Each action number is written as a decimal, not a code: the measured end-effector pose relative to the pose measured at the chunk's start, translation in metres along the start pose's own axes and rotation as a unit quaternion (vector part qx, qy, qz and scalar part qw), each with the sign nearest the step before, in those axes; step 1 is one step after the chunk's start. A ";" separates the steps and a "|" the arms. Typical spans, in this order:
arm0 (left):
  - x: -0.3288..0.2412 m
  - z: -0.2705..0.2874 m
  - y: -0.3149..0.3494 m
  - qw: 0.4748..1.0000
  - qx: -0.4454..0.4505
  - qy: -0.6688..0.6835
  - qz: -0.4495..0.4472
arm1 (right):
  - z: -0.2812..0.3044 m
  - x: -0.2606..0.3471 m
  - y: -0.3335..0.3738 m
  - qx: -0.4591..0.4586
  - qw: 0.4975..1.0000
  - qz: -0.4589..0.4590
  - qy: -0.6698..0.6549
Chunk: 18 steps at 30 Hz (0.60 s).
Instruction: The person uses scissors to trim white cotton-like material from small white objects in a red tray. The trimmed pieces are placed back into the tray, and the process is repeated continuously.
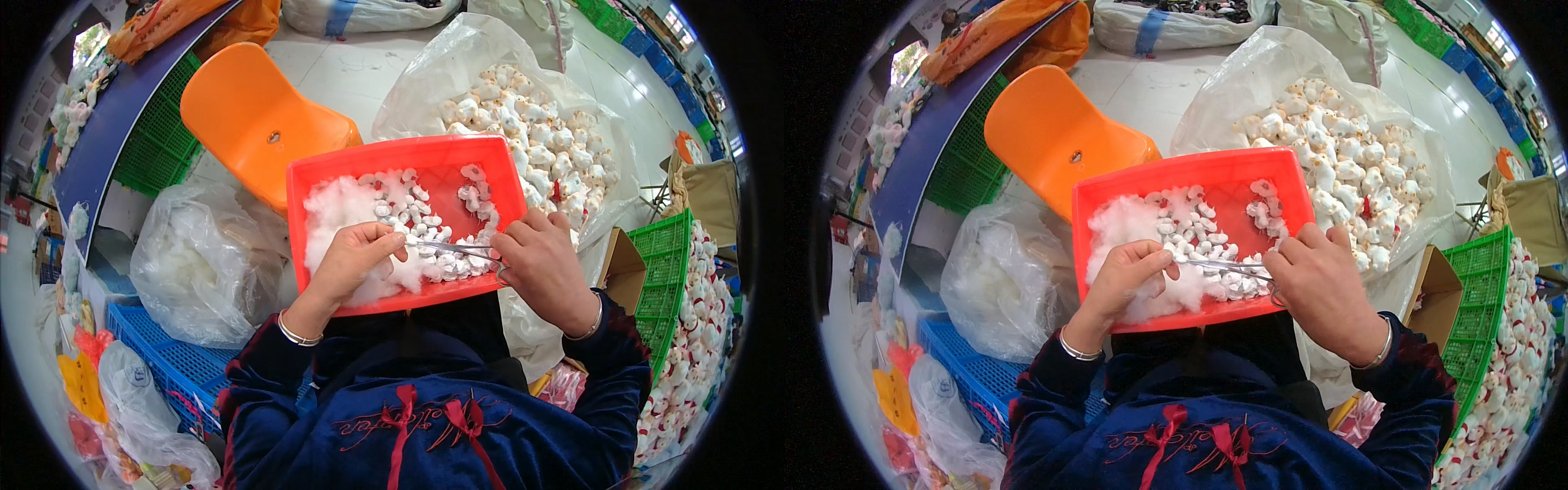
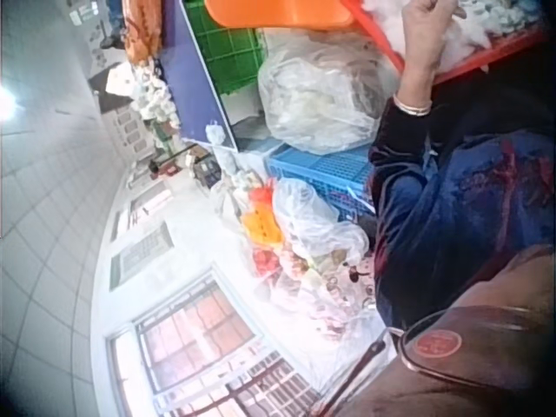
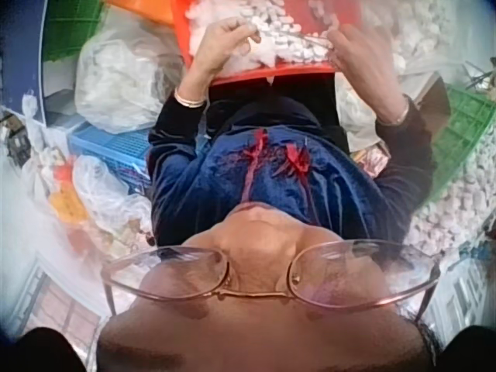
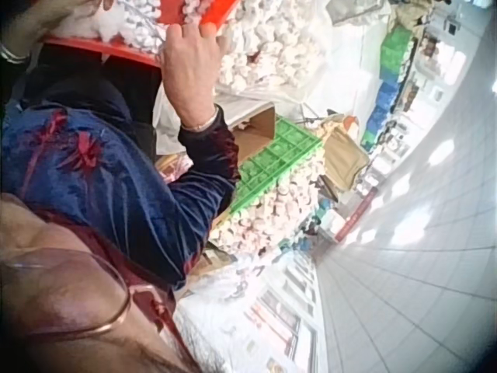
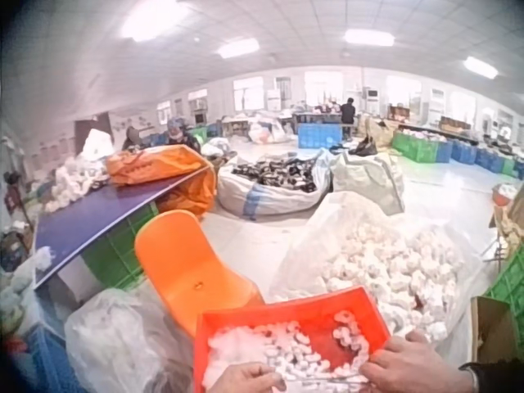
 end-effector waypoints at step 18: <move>0.013 0.000 0.001 0.991 -0.047 0.103 -0.071 | -0.032 -0.009 0.001 0.126 0.985 -0.012 -0.117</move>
Point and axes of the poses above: each hand's wrist, its own y-axis away from the middle knuckle, its own z-axis out of the back of the hand, x = y × z, the point moved 4 cm from there along -y, towards the middle knuckle, and after that the axes turned 15 degrees about x, right-handed, at the moved point
